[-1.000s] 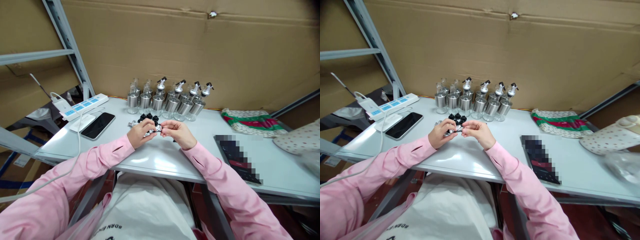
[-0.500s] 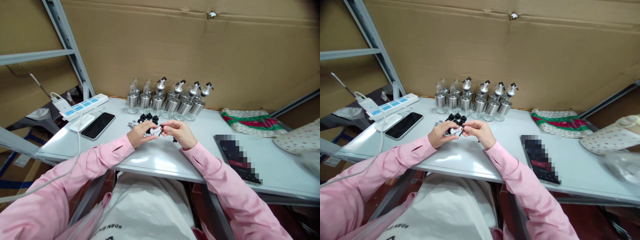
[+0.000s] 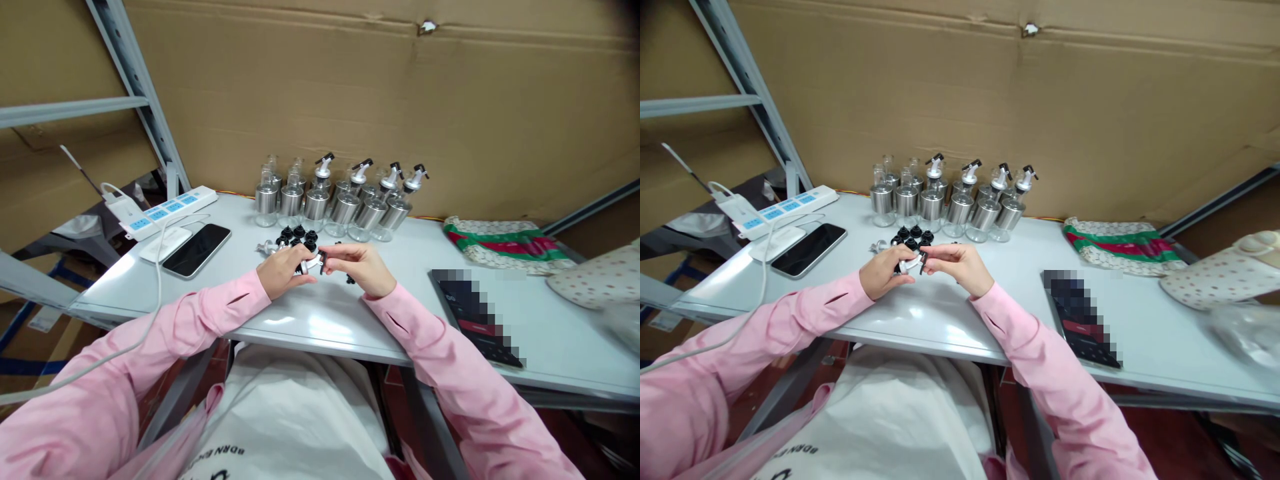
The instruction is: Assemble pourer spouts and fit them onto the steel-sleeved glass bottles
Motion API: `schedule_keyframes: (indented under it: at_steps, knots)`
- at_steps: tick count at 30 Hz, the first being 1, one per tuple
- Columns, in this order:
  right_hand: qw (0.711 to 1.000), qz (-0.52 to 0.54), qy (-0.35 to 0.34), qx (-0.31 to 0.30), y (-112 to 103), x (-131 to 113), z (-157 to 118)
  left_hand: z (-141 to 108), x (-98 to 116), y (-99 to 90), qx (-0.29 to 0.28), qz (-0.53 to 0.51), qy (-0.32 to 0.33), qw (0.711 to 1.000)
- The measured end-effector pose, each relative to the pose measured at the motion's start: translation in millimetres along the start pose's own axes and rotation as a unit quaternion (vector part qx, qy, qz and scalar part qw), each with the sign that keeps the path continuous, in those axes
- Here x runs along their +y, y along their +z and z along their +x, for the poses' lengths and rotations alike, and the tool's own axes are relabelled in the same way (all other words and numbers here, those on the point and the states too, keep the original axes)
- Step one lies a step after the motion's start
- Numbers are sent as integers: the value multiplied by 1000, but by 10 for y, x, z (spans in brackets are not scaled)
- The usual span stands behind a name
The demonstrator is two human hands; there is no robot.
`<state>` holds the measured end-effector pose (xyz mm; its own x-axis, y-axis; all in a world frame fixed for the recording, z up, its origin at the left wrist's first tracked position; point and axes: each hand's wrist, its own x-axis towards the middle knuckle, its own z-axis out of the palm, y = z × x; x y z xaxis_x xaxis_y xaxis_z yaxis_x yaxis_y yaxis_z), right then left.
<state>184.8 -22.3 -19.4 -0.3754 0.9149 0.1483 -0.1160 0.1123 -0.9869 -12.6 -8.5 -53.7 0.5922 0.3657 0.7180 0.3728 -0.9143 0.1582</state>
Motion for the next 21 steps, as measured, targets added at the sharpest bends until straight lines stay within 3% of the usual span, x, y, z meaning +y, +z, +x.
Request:
schedule_keyframes:
  at_steps: [5,11,16,21]
  knots:
    - [1000,6,0,-12,28,1,-8,-22,-4,6,-33,9,-20,999]
    - [1000,1,-14,1,56,11,-25,-15,61,12,-8,-56,5,998]
    - [999,-18,22,-22,29,18,-45,-36,55,36,-51,-77,30,995]
    - [999,-24,8,-26,24,18,-37,-50,8,60,-60,-100,15,993]
